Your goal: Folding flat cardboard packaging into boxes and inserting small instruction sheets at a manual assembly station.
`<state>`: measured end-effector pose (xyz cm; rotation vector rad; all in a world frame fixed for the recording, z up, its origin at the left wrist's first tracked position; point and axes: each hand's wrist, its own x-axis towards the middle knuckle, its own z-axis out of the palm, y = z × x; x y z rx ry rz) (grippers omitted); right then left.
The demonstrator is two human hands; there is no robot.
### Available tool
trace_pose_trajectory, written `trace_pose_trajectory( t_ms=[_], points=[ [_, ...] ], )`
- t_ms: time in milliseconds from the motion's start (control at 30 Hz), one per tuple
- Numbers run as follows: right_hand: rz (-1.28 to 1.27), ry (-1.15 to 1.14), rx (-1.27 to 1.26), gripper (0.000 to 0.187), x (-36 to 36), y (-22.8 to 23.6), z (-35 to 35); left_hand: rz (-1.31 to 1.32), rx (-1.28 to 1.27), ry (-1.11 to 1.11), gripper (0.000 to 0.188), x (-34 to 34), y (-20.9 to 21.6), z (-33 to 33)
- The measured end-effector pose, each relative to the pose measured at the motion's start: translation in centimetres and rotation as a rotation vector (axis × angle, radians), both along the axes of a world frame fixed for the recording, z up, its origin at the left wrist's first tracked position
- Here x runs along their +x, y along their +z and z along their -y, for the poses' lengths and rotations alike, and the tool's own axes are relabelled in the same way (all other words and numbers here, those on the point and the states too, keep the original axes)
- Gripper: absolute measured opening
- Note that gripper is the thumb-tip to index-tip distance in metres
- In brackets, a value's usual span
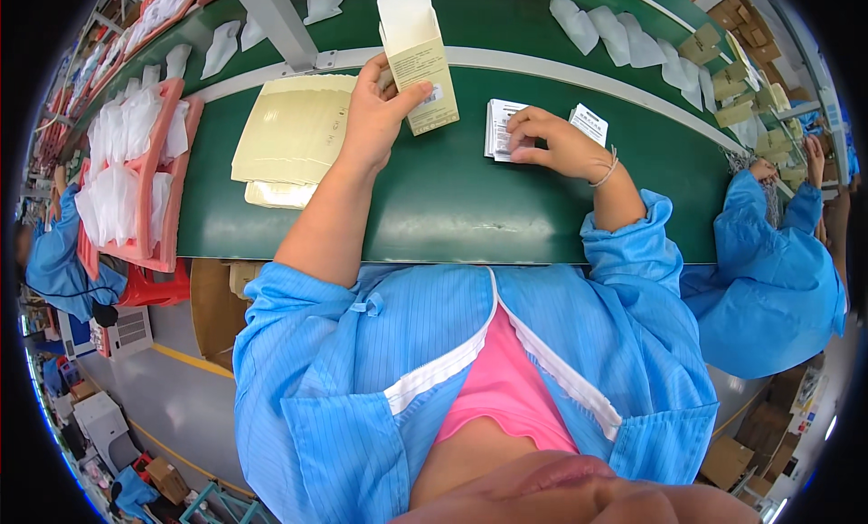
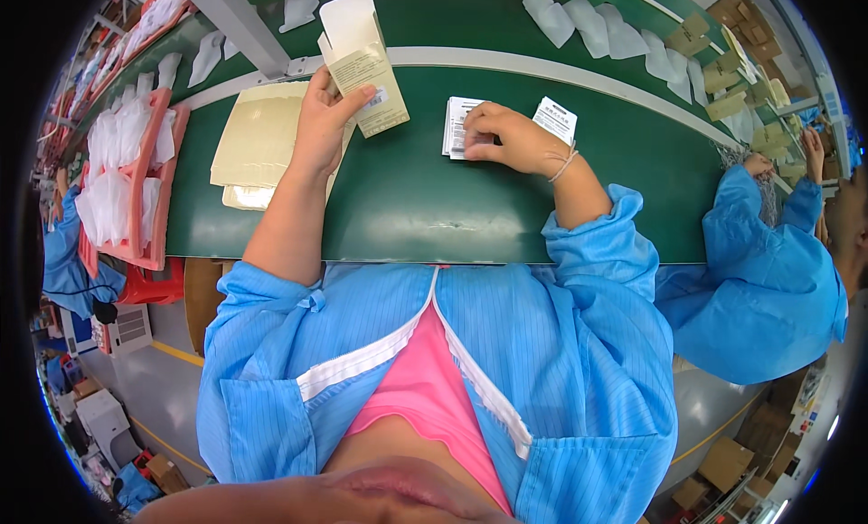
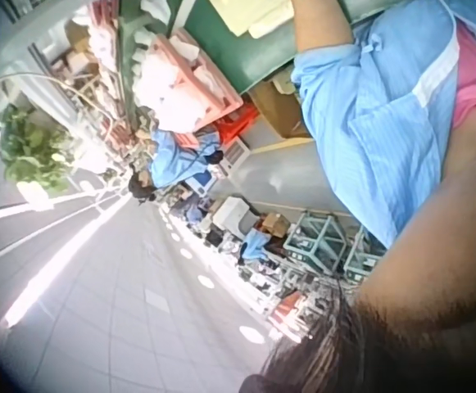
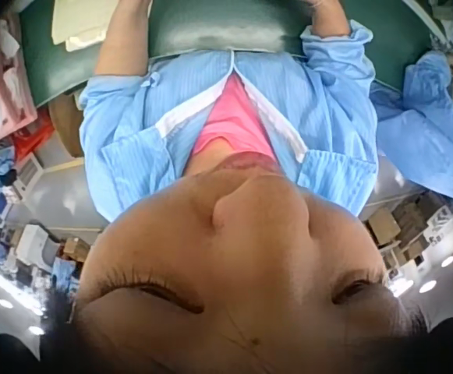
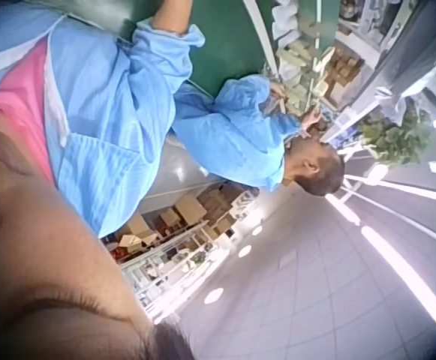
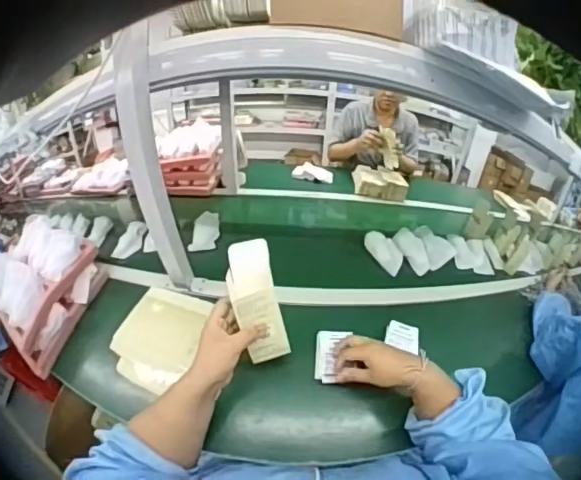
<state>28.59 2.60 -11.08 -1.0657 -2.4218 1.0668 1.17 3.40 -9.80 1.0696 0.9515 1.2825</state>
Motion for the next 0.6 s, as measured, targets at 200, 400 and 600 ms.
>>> trace_pose_trajectory(
  t_ms=[200,400,600],
  points=[
    [-0.557,-0.361,0.425,0.014,-1.5,4.9,0.0,-0.149,-0.003,-0.125,0.064,0.5,0.0,0.5],
    [-0.362,-0.205,0.758,0.016,-4.0,7.1,-1.9,-0.363,0.153,-0.272,0.066,1.1,0.1,1.3],
    [-0.100,-0.132,0.867,0.019,-8.3,6.2,-1.2,-1.097,0.793,0.102,0.075,0.2,0.1,0.5]
  ],
)
